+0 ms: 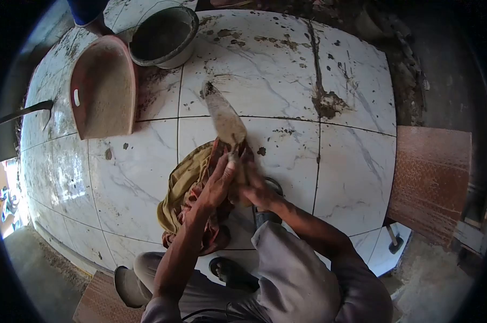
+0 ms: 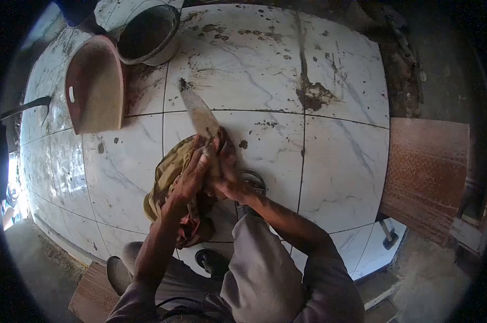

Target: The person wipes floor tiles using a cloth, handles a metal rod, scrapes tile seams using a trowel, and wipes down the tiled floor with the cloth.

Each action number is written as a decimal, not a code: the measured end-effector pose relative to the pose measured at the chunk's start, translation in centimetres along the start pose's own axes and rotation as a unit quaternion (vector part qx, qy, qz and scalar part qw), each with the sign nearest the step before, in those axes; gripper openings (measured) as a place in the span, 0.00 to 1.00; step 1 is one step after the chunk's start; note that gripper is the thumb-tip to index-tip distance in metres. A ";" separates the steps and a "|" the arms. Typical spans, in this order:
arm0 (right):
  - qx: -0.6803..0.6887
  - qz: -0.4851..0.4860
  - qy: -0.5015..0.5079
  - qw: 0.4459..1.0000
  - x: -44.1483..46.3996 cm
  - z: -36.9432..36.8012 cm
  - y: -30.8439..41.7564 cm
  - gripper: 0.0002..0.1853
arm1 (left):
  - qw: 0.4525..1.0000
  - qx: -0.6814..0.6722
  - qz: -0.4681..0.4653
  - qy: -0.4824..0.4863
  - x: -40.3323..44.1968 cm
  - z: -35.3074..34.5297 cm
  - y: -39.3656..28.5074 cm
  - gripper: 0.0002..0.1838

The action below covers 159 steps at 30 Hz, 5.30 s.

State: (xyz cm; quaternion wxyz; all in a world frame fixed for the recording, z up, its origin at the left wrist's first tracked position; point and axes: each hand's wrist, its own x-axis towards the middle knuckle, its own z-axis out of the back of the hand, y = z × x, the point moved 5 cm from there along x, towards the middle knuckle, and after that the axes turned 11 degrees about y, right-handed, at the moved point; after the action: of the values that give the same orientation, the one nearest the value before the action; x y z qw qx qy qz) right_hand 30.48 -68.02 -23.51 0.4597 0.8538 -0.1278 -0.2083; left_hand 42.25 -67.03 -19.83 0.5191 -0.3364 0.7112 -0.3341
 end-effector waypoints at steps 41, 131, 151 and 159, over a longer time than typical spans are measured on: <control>-0.272 -0.145 -0.342 0.888 0.0 21.0 -2.1 0.27 | 0.809 0.575 0.073 -0.094 6.2 4.5 10.9 0.48; -0.546 -0.138 -0.620 0.547 16.7 66.3 25.3 0.26 | 0.773 0.620 0.121 -0.049 19.9 6.9 1.1 0.51; -0.391 -0.217 -0.458 0.768 -27.1 29.6 6.5 0.08 | 0.768 0.634 0.037 -0.084 20.2 7.2 3.2 0.51; -0.476 -0.098 -0.449 0.750 -26.8 13.8 -7.7 0.17 | 0.835 0.548 -0.032 0.038 18.7 10.6 3.3 0.43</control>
State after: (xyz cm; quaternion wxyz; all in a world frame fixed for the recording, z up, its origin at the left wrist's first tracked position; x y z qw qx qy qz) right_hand 0.52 -62.92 -30.33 0.6729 0.3407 -0.1199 -0.6455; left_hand 47.62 -82.01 -34.67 0.5798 -0.0060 0.4197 -0.6983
